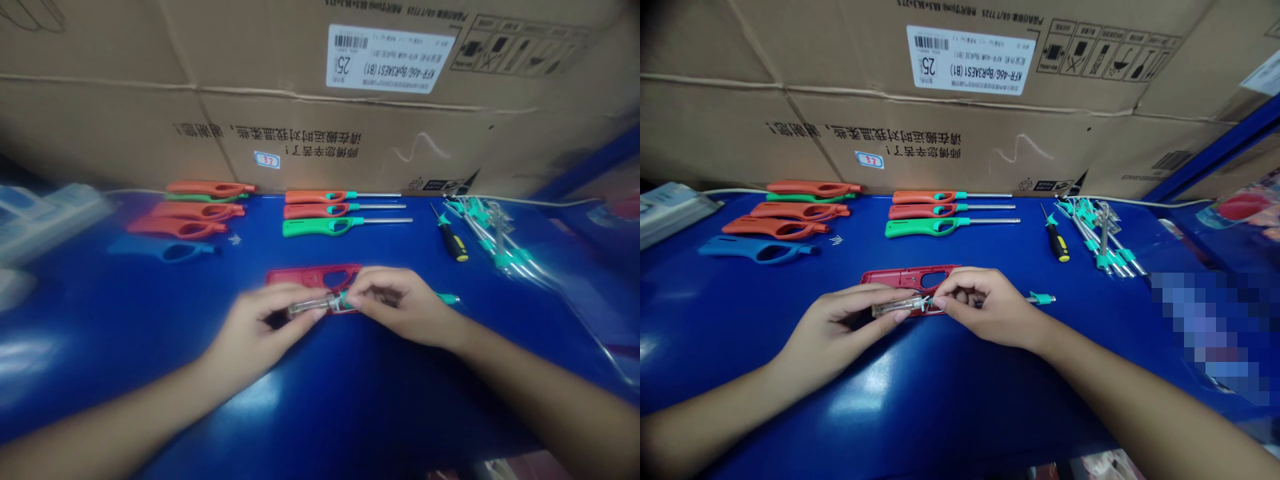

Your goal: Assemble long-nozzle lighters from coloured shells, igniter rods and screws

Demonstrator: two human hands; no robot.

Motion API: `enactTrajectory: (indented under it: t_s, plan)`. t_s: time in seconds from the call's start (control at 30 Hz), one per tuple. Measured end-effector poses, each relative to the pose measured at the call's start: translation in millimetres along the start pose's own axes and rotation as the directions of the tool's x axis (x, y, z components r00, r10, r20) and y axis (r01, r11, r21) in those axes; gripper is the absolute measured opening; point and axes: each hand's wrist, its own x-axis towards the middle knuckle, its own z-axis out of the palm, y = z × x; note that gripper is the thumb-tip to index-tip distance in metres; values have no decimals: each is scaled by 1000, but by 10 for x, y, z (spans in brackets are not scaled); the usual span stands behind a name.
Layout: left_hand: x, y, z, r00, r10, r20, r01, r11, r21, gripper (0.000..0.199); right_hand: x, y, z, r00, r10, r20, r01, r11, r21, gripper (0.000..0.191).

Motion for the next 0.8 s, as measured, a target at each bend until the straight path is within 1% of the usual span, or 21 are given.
enactTrajectory:
  t_s: [0.23,0.37,0.53,0.8]
  plan:
    - [-3,3,2,1000,26,13,-27,1000,16,20,-10,-13,-13,999,-18,29,18,1000,6,15]
    - [-1,9,-1,999,30,23,-30,999,11,21,-6,-20,-15,999,-24,35,25,1000,-18,15]
    - [0,10,-1,999,24,43,-25,1000,7,21,-8,-23,-1,999,-25,25,26,998,-52,18]
    - [-5,-8,2,998,37,58,-36,999,-22,23,-18,-11,17,999,-33,19,34,998,-47,16]
